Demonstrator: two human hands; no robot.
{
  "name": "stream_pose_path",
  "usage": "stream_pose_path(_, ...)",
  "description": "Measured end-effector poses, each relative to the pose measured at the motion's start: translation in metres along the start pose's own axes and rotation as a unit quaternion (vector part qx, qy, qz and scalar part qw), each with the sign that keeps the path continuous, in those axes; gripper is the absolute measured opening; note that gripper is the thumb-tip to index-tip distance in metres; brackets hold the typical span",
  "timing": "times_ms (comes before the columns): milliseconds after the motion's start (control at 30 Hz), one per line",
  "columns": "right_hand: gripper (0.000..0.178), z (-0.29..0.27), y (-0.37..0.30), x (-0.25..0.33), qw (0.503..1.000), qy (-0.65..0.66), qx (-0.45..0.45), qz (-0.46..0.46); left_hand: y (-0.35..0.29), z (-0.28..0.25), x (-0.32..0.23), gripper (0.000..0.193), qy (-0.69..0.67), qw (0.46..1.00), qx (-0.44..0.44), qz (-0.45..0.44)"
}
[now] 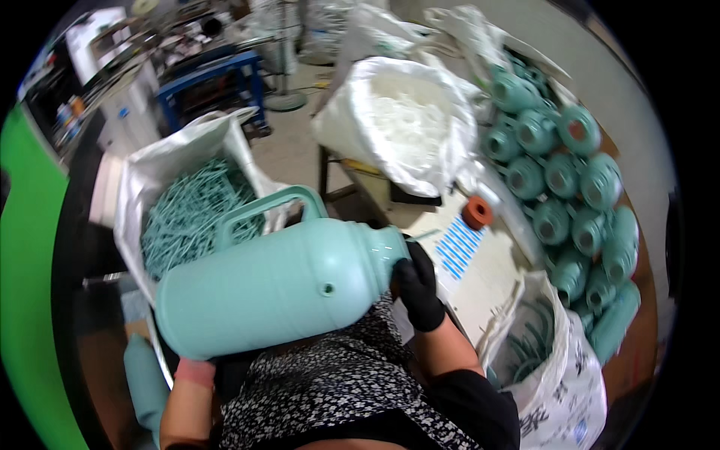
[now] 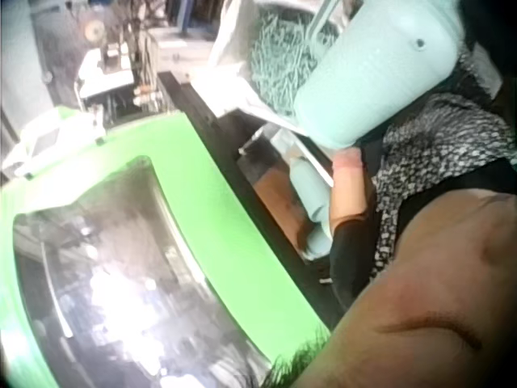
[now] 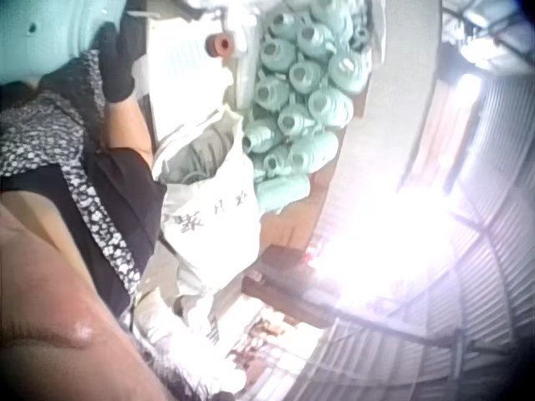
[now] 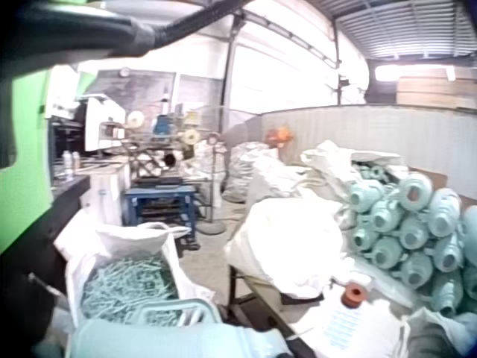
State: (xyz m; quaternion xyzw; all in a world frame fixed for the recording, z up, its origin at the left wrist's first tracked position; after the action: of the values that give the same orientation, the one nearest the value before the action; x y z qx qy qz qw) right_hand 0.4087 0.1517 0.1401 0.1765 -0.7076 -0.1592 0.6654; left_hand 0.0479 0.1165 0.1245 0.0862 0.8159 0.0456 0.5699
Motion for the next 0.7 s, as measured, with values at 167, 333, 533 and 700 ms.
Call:
stream_pose_path(167,0.032,-0.004,-0.003,0.001,0.994,0.038,-0.08,0.059,0.011,0.03,0.017,0.052,-0.074,0.997,0.037,-0.001)
stream_pose_path(333,0.03,-0.011,0.013,-0.008,0.997,-0.024,-0.04,0.058,0.008,0.02,0.077,0.055,-0.061,0.996,-0.066,-0.028)
stream_pose_path(533,0.026,0.059,0.017,0.026,0.903,-0.281,0.268,-0.186,0.016,0.013,-0.01,0.072,-0.004,1.0,0.012,-0.007)
stream_pose_path(700,0.029,0.145,0.022,0.053,0.868,-0.179,0.38,-0.266,0.018,0.051,-0.052,0.095,0.209,0.955,0.092,0.189)
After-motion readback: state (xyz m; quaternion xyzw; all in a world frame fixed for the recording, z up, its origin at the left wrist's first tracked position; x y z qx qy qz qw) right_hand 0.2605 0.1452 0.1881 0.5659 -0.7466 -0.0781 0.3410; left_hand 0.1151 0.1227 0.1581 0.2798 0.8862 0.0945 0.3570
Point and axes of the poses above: each hand's wrist, its own y-axis towards the middle knuckle, its own z-axis out of the palm, x = y × z, the point moved 4 cm from there along y, towards the middle knuckle, and after that the axes turned 8 degrees about y, right-handed, at the moved point
